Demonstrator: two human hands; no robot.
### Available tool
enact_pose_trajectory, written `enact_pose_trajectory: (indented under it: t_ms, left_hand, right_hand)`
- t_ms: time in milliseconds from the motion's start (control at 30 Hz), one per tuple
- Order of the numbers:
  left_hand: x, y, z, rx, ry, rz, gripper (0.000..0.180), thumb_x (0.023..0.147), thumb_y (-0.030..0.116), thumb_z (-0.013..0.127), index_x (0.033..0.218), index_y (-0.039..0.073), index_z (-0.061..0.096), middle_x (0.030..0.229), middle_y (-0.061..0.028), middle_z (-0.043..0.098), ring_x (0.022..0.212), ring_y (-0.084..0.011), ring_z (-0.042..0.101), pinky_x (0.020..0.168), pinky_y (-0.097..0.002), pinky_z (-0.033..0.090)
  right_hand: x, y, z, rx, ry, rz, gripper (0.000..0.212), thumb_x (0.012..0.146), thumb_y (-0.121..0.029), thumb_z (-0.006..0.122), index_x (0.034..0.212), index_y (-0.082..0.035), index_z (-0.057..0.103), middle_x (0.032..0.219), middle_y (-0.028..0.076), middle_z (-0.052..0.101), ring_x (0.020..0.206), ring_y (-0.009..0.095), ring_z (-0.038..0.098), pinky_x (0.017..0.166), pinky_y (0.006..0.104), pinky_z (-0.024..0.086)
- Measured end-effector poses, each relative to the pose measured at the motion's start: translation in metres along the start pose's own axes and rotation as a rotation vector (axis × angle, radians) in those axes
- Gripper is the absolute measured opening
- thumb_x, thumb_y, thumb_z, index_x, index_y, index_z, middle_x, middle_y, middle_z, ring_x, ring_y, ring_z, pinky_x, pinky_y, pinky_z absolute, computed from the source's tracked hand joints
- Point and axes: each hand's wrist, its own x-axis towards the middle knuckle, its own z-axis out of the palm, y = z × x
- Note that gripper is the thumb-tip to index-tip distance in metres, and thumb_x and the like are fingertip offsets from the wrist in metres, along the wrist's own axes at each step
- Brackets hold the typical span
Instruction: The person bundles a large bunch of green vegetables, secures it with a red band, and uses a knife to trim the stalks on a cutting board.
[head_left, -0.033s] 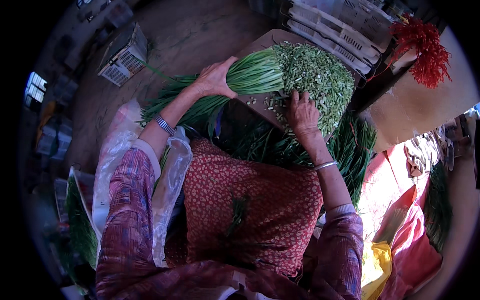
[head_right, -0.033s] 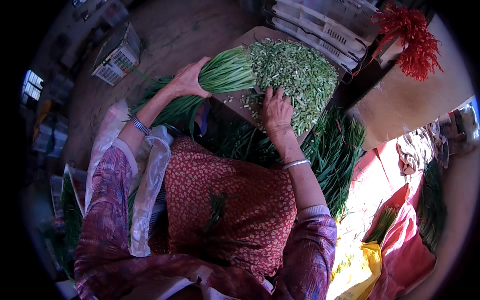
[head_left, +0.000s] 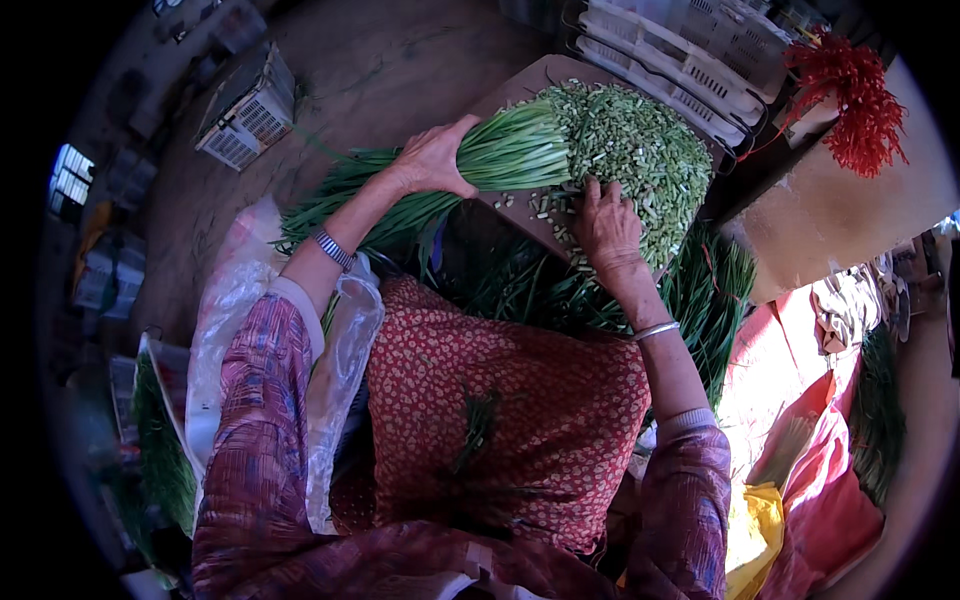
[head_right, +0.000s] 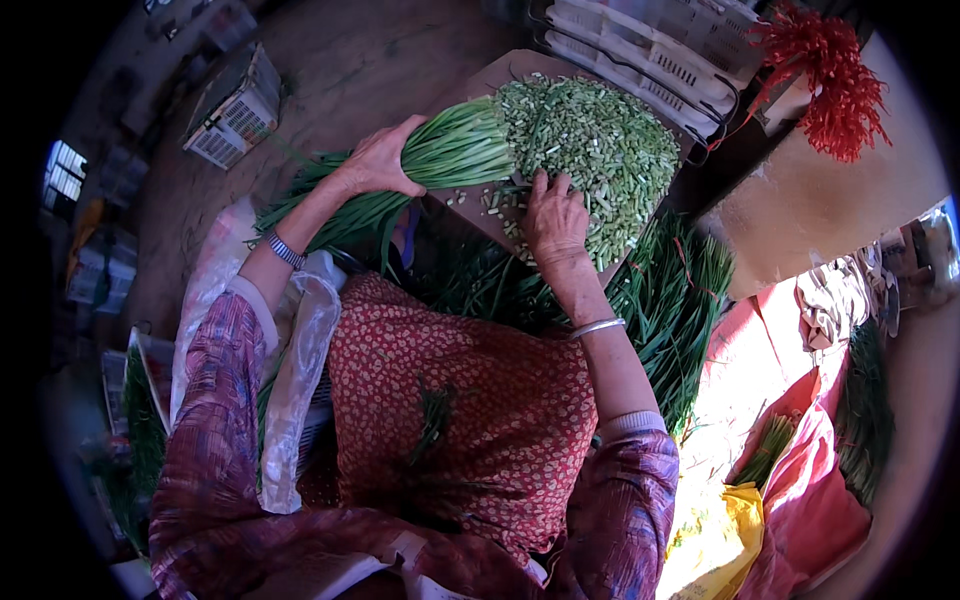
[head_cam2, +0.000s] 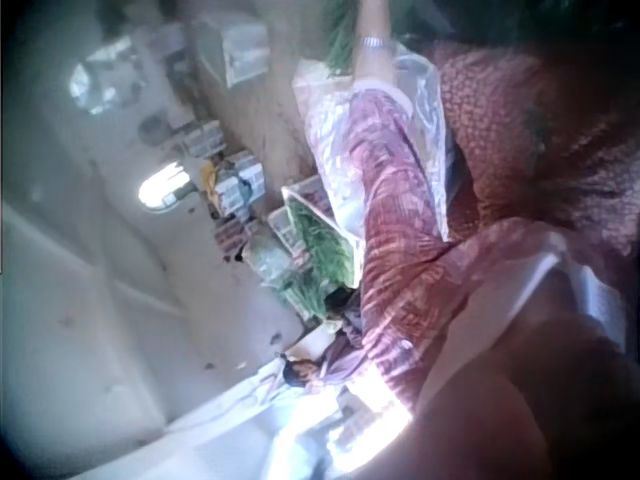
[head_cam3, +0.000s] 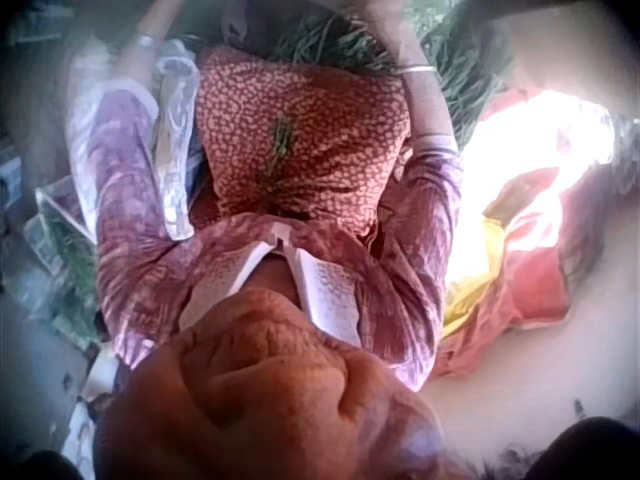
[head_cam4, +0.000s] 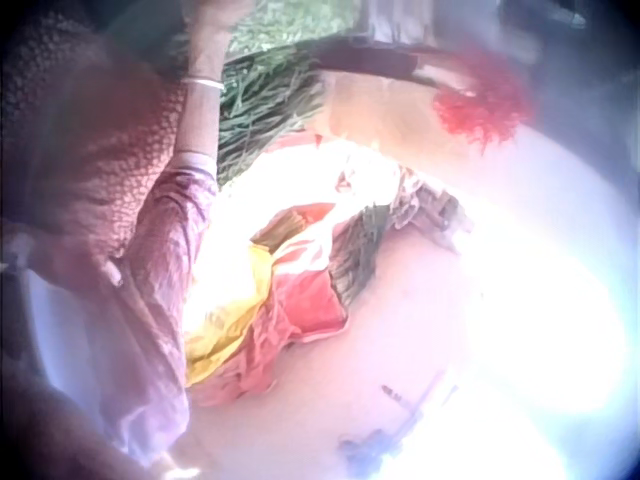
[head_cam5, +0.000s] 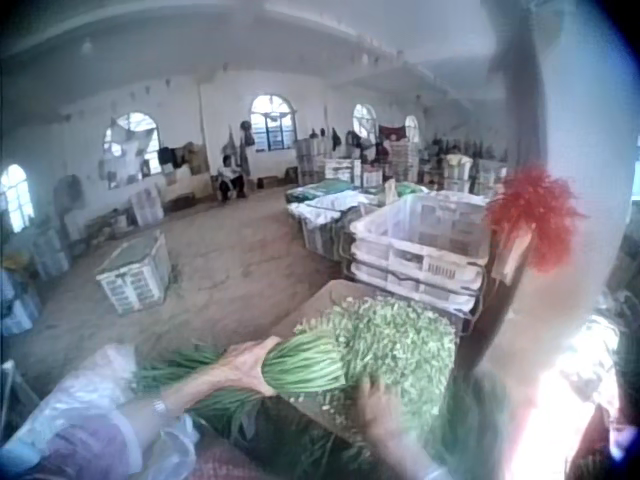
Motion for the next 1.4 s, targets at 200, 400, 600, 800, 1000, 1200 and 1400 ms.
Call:
enact_pose_trajectory:
  t_ms: [200, 400, 600, 800, 1000, 1200, 1400]
  left_hand:
    - [0.016, -0.012, 0.008, -0.153, -0.163, -0.081, 0.09, 0.055, 0.025, 0.084, 0.132, 0.002, 0.043, 0.113, -0.0205, 0.065, 0.109, -0.036, 0.063, 0.095, -0.0434, 0.047]
    - [0.017, -0.004, 0.016, 0.273, 0.014, 0.146, 0.129, 0.049, 0.041, 0.091, 0.152, 0.001, 0.022, 0.143, -0.0246, 0.044, 0.136, -0.0396, 0.04, 0.111, -0.0507, 0.03]
    - [0.054, 0.051, 0.048, 0.234, 0.001, -0.019, 0.141, 0.045, 0.046, 0.092, 0.154, 0.0, 0.015, 0.149, -0.0248, 0.035, 0.139, -0.0391, 0.034, 0.113, -0.0562, 0.026]
    - [0.063, 0.056, 0.064, 0.271, 0.015, -0.075, 0.119, 0.046, 0.04, 0.09, 0.144, -0.002, 0.036, 0.135, -0.0243, 0.051, 0.126, -0.0392, 0.049, 0.106, -0.054, 0.036]
    - [0.064, 0.051, 0.07, 0.302, 0.092, -0.006, 0.083, 0.048, 0.035, 0.091, 0.113, -0.002, 0.057, 0.109, -0.0217, 0.065, 0.106, -0.0365, 0.063, 0.093, -0.0461, 0.049]
    - [0.067, 0.053, 0.068, 0.297, 0.07, -0.012, 0.081, 0.048, 0.033, 0.088, 0.115, 0.0, 0.056, 0.108, -0.0225, 0.064, 0.105, -0.0391, 0.063, 0.09, -0.047, 0.051]
    - [0.068, 0.05, 0.074, 0.279, 0.086, -0.015, 0.079, 0.049, 0.031, 0.089, 0.114, -0.001, 0.057, 0.113, -0.0219, 0.063, 0.109, -0.0385, 0.061, 0.093, -0.0476, 0.05]
  right_hand:
    - [0.009, 0.048, -0.027, 0.274, -0.076, -0.045, 0.04, 0.091, -0.025, 0.059, 0.12, 0.001, 0.051, 0.107, 0.026, 0.059, 0.091, 0.044, 0.065, 0.076, 0.054, 0.053]
    - [-0.014, 0.031, -0.086, 1.032, -0.003, 0.148, 0.042, 0.098, -0.024, 0.058, 0.131, -0.001, 0.049, 0.082, 0.008, 0.064, 0.064, 0.014, 0.061, 0.061, 0.0296, 0.051]
    - [-0.049, 0.013, -0.086, 0.977, -0.015, 0.232, 0.04, 0.095, -0.015, 0.061, 0.131, -0.003, 0.048, 0.075, 0.011, 0.063, 0.059, 0.023, 0.063, 0.056, 0.0343, 0.05]
    - [-0.067, 0.006, -0.071, 0.575, 0.116, 0.03, 0.04, 0.096, -0.011, 0.056, 0.132, -0.002, 0.042, 0.08, 0.022, 0.067, 0.071, 0.041, 0.066, 0.058, 0.0501, 0.05]
    - [-0.07, -0.001, -0.063, 0.464, 0.079, 0.028, 0.034, 0.096, -0.014, 0.056, 0.125, -0.001, 0.044, 0.079, 0.023, 0.067, 0.069, 0.043, 0.066, 0.06, 0.0519, 0.05]
    - [-0.063, -0.007, -0.058, 0.422, -0.007, 0.039, 0.027, 0.095, -0.017, 0.056, 0.114, -0.001, 0.047, 0.076, 0.023, 0.067, 0.069, 0.044, 0.066, 0.061, 0.0535, 0.05]
    - [-0.053, -0.004, -0.058, 0.346, -0.089, 0.039, 0.023, 0.095, -0.02, 0.057, 0.103, -0.003, 0.045, 0.075, 0.022, 0.067, 0.069, 0.045, 0.065, 0.062, 0.0555, 0.05]
